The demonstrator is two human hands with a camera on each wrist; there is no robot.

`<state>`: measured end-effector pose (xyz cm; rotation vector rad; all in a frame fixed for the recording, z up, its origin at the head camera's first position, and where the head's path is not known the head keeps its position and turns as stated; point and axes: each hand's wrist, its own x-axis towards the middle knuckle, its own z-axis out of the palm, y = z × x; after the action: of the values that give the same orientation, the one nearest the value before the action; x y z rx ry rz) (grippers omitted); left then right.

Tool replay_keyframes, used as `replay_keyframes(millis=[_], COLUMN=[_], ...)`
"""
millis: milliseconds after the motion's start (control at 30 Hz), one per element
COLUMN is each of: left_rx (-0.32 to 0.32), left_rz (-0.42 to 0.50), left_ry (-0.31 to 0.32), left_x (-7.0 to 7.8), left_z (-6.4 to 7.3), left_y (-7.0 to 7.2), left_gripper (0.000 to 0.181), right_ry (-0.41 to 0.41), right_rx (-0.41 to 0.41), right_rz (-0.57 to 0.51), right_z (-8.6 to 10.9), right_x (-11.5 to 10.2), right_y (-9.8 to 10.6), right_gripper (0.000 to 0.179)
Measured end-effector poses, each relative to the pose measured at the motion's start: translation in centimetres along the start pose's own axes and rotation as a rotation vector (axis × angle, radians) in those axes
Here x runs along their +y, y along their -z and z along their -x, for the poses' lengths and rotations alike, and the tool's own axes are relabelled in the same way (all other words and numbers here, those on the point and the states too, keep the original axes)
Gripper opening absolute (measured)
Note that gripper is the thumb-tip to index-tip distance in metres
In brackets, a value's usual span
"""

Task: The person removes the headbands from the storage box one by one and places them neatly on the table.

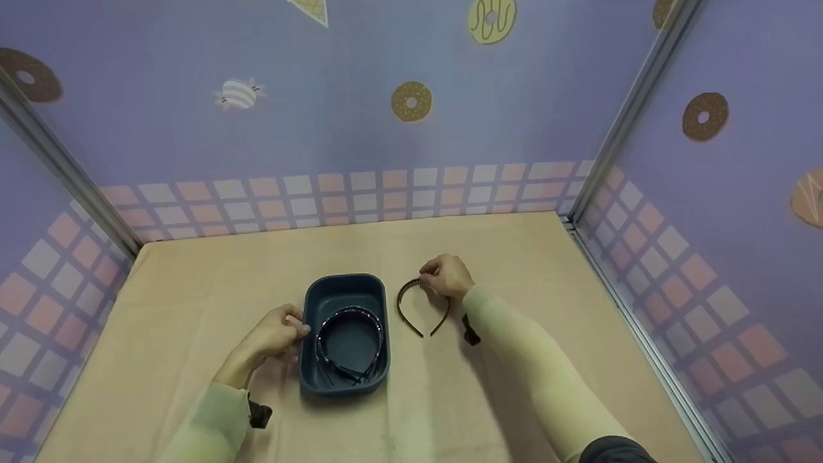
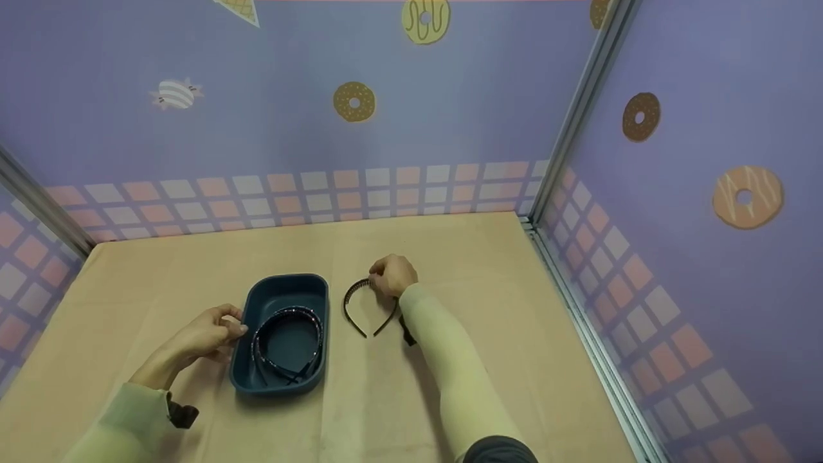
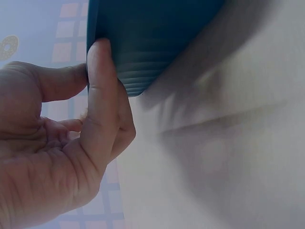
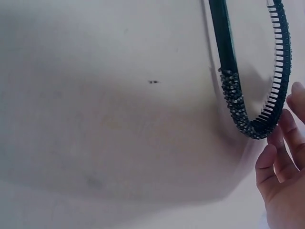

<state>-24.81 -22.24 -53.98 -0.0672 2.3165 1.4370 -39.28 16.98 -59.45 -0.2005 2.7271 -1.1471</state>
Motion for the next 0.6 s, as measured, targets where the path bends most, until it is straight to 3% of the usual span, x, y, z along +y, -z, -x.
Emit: replay_keyframes(millis=[367,600], left_rx=[0.001,-0.004], left_rz=[0.015,0.011], left_ry=[-0.006,-0.005], left_x=[-0.2,-0.2], left_z=[0.0,-0.1], left_y=[0.1,0.0], left_gripper=[0.025,0.028], right_ry=[0.211,0.265], right_rx=[0.010,-0.023], right_rz=[0.023,-0.035], right_z=[0.6,1.2], right_x=[-2.4,-4.0], right_y=[0.0,-0.4], right_gripper=[0.025,0.028])
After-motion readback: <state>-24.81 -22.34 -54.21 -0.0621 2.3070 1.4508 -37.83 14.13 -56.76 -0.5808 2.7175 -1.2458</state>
